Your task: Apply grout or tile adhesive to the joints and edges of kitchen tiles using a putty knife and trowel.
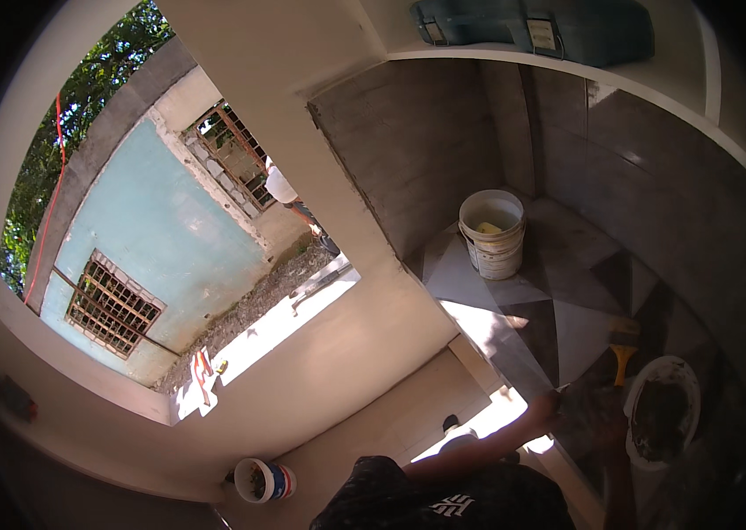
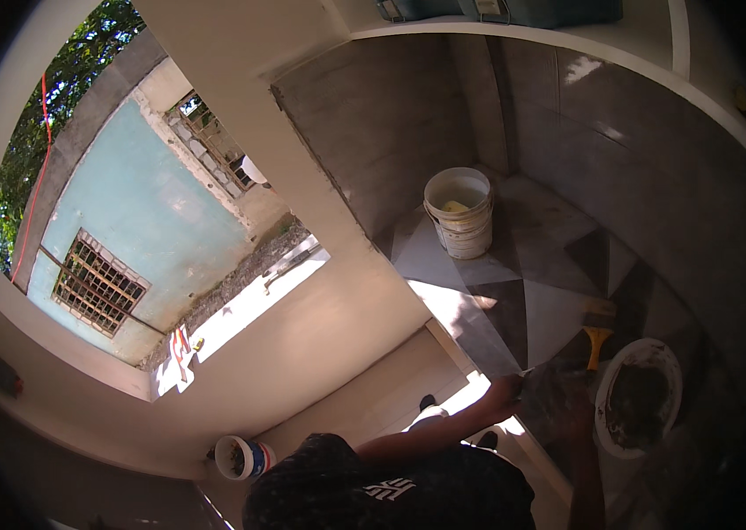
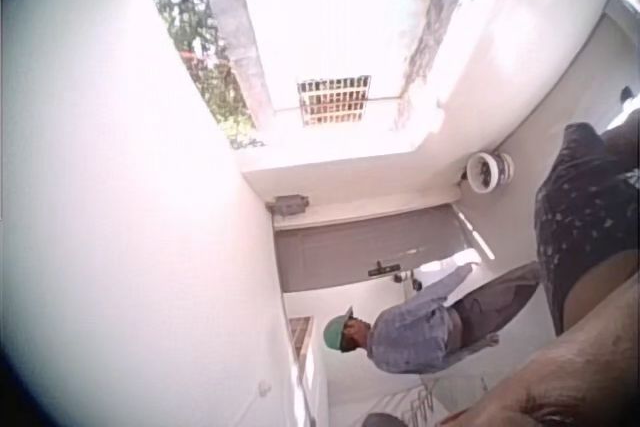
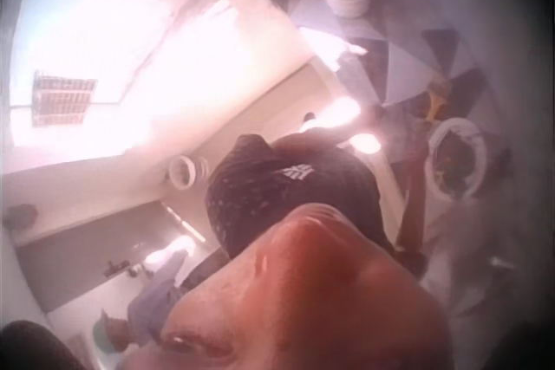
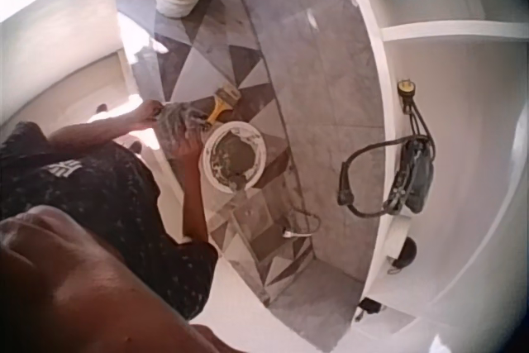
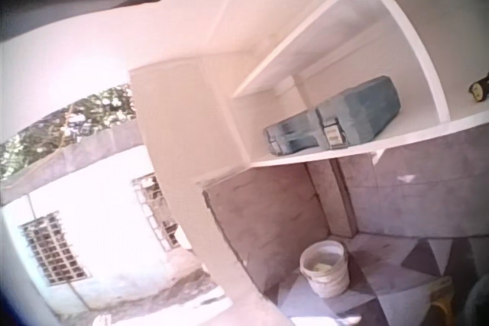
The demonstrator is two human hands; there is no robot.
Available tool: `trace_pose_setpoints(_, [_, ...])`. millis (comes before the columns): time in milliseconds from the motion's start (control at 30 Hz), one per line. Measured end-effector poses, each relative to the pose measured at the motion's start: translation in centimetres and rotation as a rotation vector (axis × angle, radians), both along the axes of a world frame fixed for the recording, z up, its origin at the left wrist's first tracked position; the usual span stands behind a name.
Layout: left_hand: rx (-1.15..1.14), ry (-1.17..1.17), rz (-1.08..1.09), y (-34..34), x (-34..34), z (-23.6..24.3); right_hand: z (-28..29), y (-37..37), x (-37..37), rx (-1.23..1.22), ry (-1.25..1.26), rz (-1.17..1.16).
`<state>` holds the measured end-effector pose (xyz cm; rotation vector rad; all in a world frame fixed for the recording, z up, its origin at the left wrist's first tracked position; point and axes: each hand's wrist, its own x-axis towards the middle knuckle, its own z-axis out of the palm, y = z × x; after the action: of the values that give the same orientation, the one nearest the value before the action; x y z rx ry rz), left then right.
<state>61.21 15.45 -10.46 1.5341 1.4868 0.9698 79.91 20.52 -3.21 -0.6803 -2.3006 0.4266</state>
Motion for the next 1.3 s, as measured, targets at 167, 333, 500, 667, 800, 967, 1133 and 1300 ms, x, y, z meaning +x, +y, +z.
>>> trace_pose_setpoints(167, [-0.006,-0.728,0.345,-2.6,-6.4,-1.8,0.0,0.0,-1.9,0.095,-0.329,0.136])
trace_pose_setpoints(333, [0.05,-0.582,0.331,-4.5,-12.3,-2.6,-5.7,0.2,-1.1,0.003,-0.161,0.002])
trace_pose_setpoints(500, [-0.257,-1.007,0.433,-7.0,-16.5,0.1,-3.4,-0.6,-6.1,-0.217,-0.098,-0.07])
trace_pose_setpoints(667, [-0.29,-1.192,0.46,-6.9,-22.2,-1.0,-1.7,-0.7,-13.0,-0.302,-0.004,-0.077])
trace_pose_setpoints(800, [-0.199,-1.16,0.387,-6.0,-28.9,-3.3,-1.8,0.2,-19.3,-0.291,0.024,-0.165])
trace_pose_setpoints(967, [-0.24,-1.152,0.441,-6.7,-36.9,-1.0,-3.0,2.8,-26.5,-1.026,0.445,-0.152])
trace_pose_setpoints(1133, [-0.278,-1.239,0.522,-6.2,-43.0,2.8,1.6,9.5,-35.4,-0.955,0.533,0.059])
trace_pose_setpoints(1300, [-0.23,-1.213,0.47,-6.9,-45.4,1.2,1.6,14.1,-38.3,-0.102,-0.211,-0.108])
